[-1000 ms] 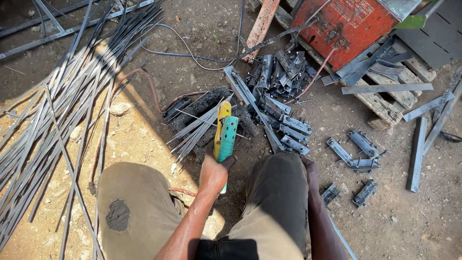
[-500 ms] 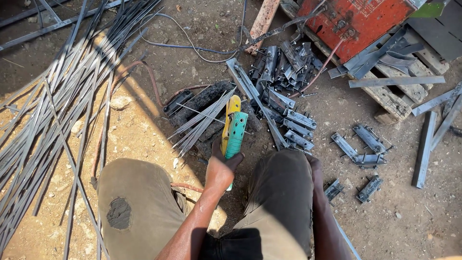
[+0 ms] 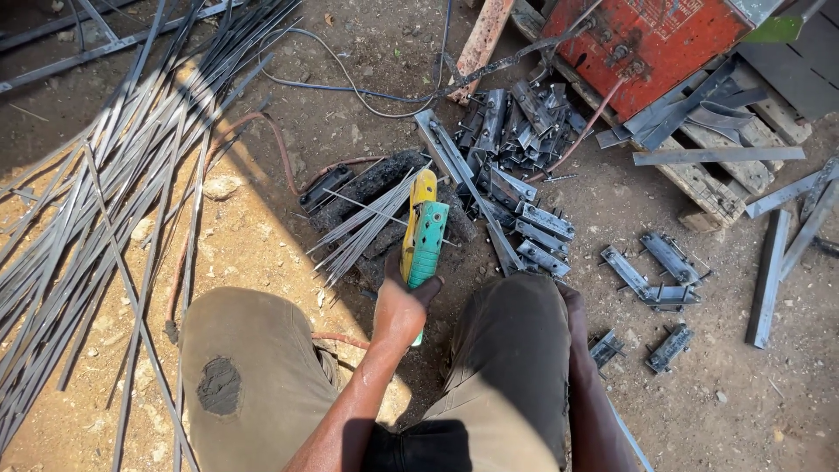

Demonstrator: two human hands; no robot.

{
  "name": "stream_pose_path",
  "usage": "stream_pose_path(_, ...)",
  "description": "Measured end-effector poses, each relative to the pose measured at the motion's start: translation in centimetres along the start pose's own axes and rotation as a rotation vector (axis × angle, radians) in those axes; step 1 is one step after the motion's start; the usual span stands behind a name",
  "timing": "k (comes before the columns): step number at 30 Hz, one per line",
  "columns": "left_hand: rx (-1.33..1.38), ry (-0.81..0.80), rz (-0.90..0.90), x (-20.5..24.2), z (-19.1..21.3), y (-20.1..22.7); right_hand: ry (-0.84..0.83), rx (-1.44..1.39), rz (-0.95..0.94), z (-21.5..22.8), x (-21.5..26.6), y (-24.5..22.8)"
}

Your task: Welding small metal components together using a stick welder in an outdoor fabrication area.

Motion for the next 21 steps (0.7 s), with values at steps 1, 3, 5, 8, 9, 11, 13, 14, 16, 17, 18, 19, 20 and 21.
stream_pose_path(1, 0.001, 0.003, 0.003, -0.1, 0.1, -0.3, 0.000, -0.003, 0.000, 0.0, 0.0, -0.1)
stream_pose_path(3, 0.006, 0.004, 0.003, 0.2, 0.2, 0.2, 0.001, -0.010, -0.001, -0.1, -0.2, -0.1)
stream_pose_path(5, 0.011, 0.003, 0.002, 0.2, 0.1, 0.3, 0.004, -0.017, -0.002, 0.0, -0.2, -0.2)
stream_pose_path(8, 0.026, 0.027, 0.002, 0.1, 0.2, 0.4, 0.011, -0.030, -0.007, 0.3, 0.0, -0.5)
stream_pose_path(9, 0.026, 0.033, -0.001, 0.2, 0.4, 0.9, 0.012, -0.035, -0.009, 0.3, 0.0, -0.4)
stream_pose_path(11, 0.025, 0.039, -0.002, 0.0, 0.6, 0.7, 0.014, -0.044, -0.015, -0.2, 1.1, -2.5)
stream_pose_path(13, 0.024, 0.067, -0.004, -0.7, 0.9, -0.6, 0.013, -0.052, -0.021, -1.1, 3.7, -7.1)
stream_pose_path(14, 0.023, 0.068, -0.003, -0.6, 1.2, -0.1, 0.013, -0.057, -0.024, -1.2, 4.2, -7.5)
stream_pose_path(16, 0.032, 0.068, -0.002, -0.2, 1.8, 0.8, 0.011, -0.064, -0.033, -1.4, 5.4, -8.2)
stream_pose_path(17, 0.030, 0.069, 0.000, -0.5, 1.8, 0.4, 0.010, -0.068, -0.037, -1.5, 5.6, -8.2)
stream_pose_path(18, 0.054, 0.107, -0.003, -0.7, 2.0, 0.0, 0.010, -0.073, -0.040, -1.5, 5.9, -8.1)
stream_pose_path(19, 0.076, 0.144, -0.004, -0.9, 2.2, -0.4, 0.009, -0.078, -0.047, -1.6, 6.3, -7.9)
stream_pose_path(20, 0.072, 0.144, 0.000, -1.7, 2.1, -2.3, 0.008, -0.083, -0.053, -1.6, 6.5, -7.6)
stream_pose_path(21, 0.072, 0.166, -0.011, -2.5, 2.1, -4.1, 0.008, -0.087, -0.061, -1.6, 6.8, -7.2)
Point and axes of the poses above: each hand's wrist, its own x-axis away from the middle knuckle, its own z-axis out of the back of the hand, y = z × x, the point moved 9 cm from there along -x, towards the middle knuckle, and after that the axes turned 12 degrees about -z, right-handed, at the moved point
